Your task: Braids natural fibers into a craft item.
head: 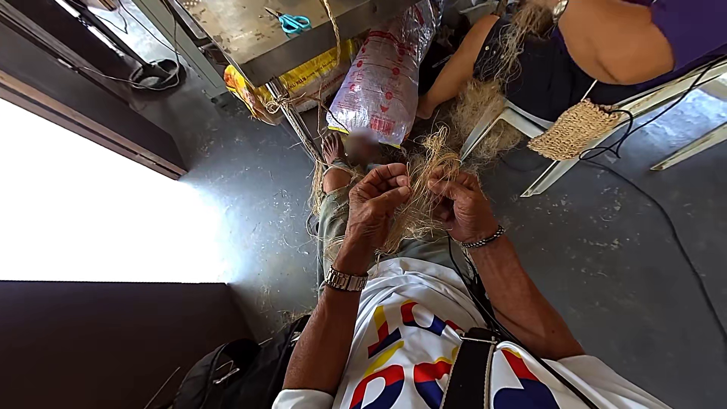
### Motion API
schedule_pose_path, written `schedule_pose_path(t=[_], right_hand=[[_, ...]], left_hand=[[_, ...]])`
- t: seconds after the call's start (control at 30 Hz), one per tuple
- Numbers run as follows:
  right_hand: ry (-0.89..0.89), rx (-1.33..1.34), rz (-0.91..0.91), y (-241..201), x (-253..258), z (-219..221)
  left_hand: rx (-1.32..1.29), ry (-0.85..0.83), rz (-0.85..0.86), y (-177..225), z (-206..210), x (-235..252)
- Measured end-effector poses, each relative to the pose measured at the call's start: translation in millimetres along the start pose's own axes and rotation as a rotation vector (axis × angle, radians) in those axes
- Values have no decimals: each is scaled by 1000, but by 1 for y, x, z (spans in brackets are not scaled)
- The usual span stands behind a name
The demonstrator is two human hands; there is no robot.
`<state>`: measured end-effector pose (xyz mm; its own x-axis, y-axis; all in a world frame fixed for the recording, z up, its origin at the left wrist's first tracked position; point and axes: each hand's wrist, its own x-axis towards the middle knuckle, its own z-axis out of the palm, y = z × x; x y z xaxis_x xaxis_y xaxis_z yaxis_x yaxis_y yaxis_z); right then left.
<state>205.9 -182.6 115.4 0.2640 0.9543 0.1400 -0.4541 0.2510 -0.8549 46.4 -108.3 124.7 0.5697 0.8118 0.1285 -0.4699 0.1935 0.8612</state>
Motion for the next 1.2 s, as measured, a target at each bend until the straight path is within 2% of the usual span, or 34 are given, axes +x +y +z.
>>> schedule_pose_path(t=[0.7,0.8,0.97,1.2], right_hand=[[-130,-352,68,4,1,1],[-130,-346,28,5,1,2],[-67,-357,-164,8,3,3],[-20,-252,-111,7,1,4]], left_hand=[[216,-33,68,-13,-9,2],[216,-6,42,-12,-10,2],[217,2,34,-13,-9,2],[198,-34,12,-16,-8,0]])
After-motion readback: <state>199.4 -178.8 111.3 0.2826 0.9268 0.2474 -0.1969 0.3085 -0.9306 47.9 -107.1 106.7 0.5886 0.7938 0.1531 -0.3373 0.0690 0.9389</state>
